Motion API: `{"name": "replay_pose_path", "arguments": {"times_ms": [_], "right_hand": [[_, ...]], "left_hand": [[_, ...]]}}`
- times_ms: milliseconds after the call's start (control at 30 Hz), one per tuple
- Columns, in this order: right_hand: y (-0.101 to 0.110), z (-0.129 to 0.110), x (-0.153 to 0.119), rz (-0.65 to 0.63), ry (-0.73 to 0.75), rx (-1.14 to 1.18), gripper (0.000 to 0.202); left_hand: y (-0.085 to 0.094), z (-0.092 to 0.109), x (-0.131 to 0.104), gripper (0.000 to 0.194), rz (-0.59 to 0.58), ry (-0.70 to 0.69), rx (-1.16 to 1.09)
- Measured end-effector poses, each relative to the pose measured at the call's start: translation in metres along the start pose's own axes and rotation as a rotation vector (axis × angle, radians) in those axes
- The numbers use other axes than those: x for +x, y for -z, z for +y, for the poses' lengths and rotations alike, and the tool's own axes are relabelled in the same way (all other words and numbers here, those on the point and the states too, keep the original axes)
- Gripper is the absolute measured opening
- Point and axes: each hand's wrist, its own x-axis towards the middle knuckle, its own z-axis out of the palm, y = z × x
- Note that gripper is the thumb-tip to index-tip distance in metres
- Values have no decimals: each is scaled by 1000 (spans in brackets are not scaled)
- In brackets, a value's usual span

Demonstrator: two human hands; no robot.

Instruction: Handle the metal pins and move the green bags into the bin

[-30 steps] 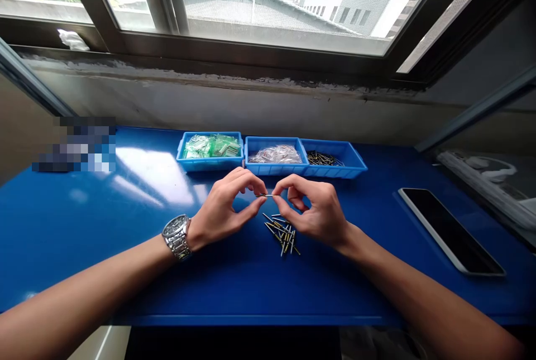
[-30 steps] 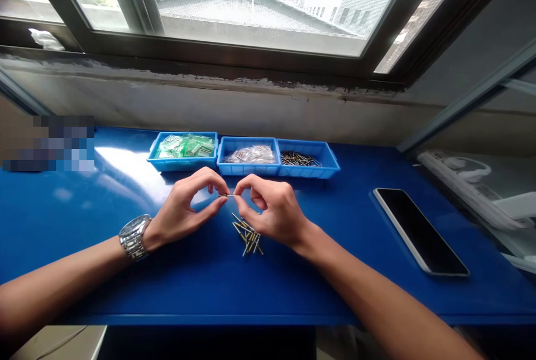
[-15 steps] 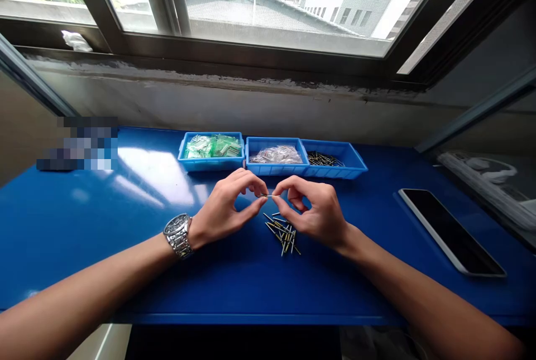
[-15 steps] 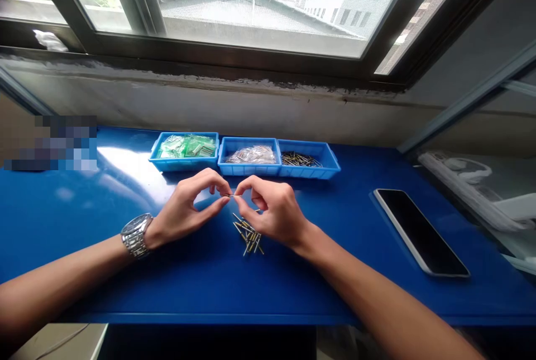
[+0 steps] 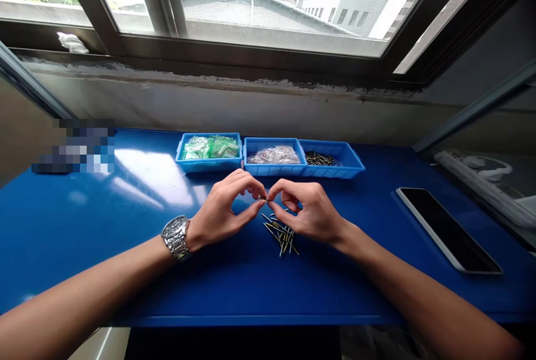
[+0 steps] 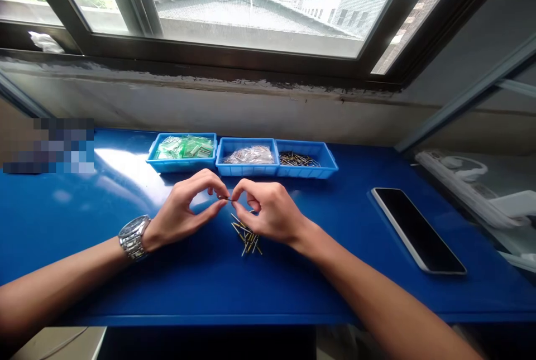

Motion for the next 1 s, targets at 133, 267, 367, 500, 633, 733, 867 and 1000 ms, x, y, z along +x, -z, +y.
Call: {"name": "replay_pose_path", "arguments": {"times_ms": [133, 267, 367, 500, 633, 733, 867, 1000], "right_hand": [[6, 6, 3, 36, -26, -36, 3], [33, 20, 8, 234, -149, -215, 7], [59, 38, 9, 387, -277, -415, 7], [77, 54, 7, 319, -442, -552, 11], [71, 44, 7, 103, -381, -350, 16], [61, 29, 9, -237, -340, -136, 22], [50, 20, 9, -530, -324, -33, 28], [41, 22, 8, -539, -275, -2, 24]], "left_hand": [[0, -2, -1, 10, 11, 35, 6], [0, -3, 0, 12, 28, 70, 6], [0, -3, 0, 11, -3, 65, -6], [1, -3, -1, 12, -28, 63, -17], [1, -2, 0, 12, -29, 63, -10], [1, -1, 0, 11, -40, 60, -8], [1, -1, 0, 12, -54, 63, -3], [0, -1, 0, 12, -67, 68, -2]]}}
